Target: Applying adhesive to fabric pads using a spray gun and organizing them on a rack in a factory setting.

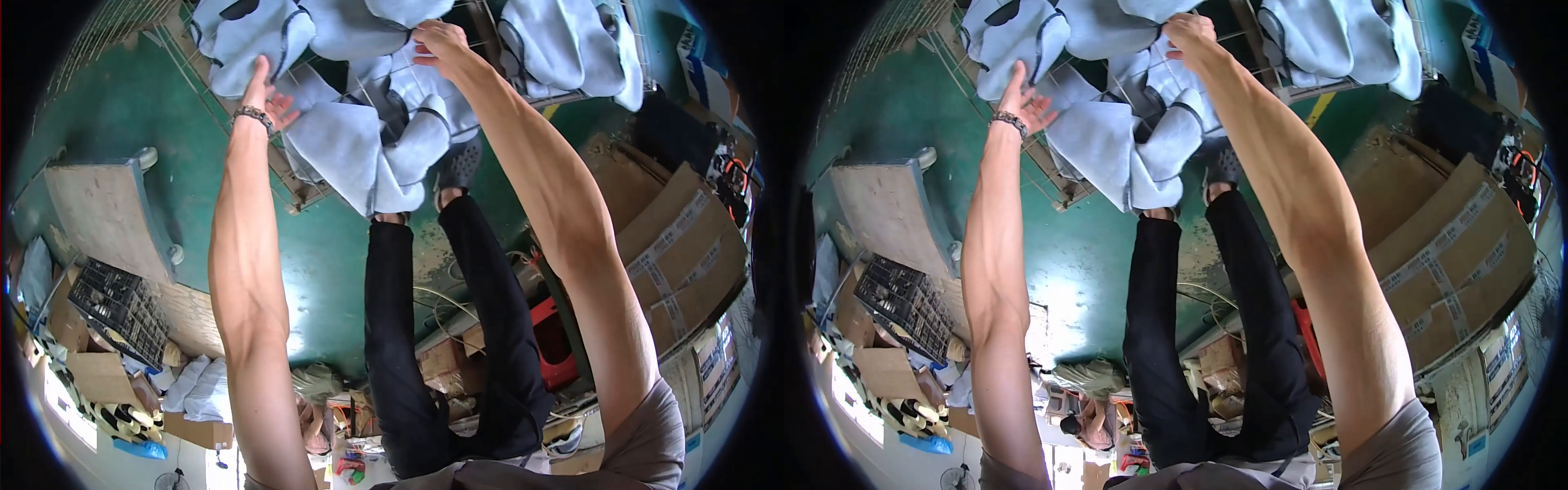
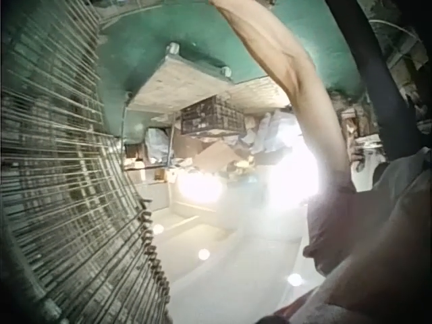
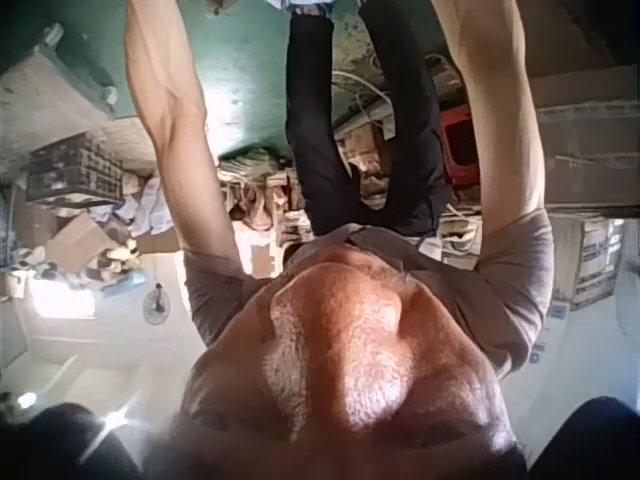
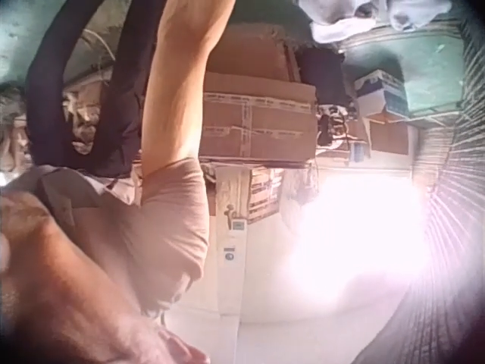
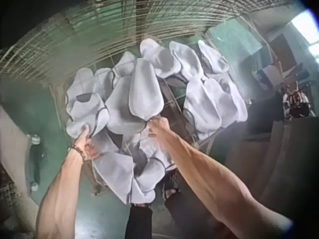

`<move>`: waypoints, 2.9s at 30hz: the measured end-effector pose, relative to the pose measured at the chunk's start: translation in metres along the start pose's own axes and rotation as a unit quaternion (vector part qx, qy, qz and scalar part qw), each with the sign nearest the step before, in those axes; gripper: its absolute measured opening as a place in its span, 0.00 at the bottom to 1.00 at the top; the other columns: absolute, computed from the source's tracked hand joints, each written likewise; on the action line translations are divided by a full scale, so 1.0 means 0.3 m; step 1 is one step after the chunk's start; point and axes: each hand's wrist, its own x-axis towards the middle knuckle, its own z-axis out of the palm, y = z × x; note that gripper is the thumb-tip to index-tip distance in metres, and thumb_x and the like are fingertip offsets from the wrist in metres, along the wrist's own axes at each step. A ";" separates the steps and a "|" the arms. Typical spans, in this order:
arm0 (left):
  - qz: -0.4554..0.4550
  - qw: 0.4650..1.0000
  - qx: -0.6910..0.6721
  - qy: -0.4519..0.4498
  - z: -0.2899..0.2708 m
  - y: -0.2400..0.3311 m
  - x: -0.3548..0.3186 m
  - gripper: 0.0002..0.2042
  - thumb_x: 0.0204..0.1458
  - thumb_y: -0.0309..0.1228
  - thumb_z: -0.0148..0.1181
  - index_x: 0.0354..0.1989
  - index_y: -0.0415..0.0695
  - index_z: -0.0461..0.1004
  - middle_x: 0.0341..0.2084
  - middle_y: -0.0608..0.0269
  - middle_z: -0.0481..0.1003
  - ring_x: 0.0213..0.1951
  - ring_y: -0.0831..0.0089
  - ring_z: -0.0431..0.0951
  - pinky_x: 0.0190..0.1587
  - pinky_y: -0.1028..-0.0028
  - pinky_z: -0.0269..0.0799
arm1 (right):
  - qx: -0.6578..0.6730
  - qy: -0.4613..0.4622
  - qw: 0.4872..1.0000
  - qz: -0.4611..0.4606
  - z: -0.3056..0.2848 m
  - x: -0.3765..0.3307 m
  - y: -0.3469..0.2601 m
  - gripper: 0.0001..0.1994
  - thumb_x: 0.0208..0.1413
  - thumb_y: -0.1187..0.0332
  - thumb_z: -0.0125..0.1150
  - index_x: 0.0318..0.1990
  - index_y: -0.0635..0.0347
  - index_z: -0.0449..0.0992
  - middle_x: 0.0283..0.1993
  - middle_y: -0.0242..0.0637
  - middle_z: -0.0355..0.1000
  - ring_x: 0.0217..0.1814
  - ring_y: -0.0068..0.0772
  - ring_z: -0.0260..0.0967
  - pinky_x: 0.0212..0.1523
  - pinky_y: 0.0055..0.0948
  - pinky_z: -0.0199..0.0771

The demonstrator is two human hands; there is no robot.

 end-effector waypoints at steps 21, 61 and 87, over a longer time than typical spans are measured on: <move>0.511 0.723 0.385 0.261 0.017 -0.057 -0.030 0.27 0.57 0.38 0.60 0.66 0.53 0.64 0.47 0.60 0.80 0.50 0.54 0.76 0.51 0.59 0.71 | -0.002 0.117 0.986 -0.115 -0.313 -0.387 0.391 0.14 0.59 0.67 0.60 0.47 0.68 0.72 0.39 0.41 0.76 0.32 0.27 0.75 0.32 0.27 0.80; 0.394 0.906 0.146 -0.046 0.005 -0.609 -0.611 0.24 0.50 0.31 0.73 0.55 0.39 0.74 0.36 0.67 0.72 0.33 0.80 0.73 0.37 0.76 0.79 | -0.328 -0.246 0.890 -0.199 -0.611 -0.542 0.669 0.20 0.47 0.67 0.66 0.48 0.68 0.76 0.42 0.52 0.74 0.49 0.59 0.72 0.49 0.46 0.72; 0.488 0.735 0.451 -0.137 0.186 -0.522 -0.801 0.36 0.35 0.46 0.79 0.55 0.48 0.73 0.21 0.67 0.74 0.25 0.70 0.74 0.33 0.68 0.73 | -0.102 -0.019 0.990 -0.092 -0.694 -1.062 0.210 0.08 0.53 0.73 0.65 0.36 0.65 0.72 0.30 0.38 0.70 0.29 0.34 0.69 0.33 0.34 0.68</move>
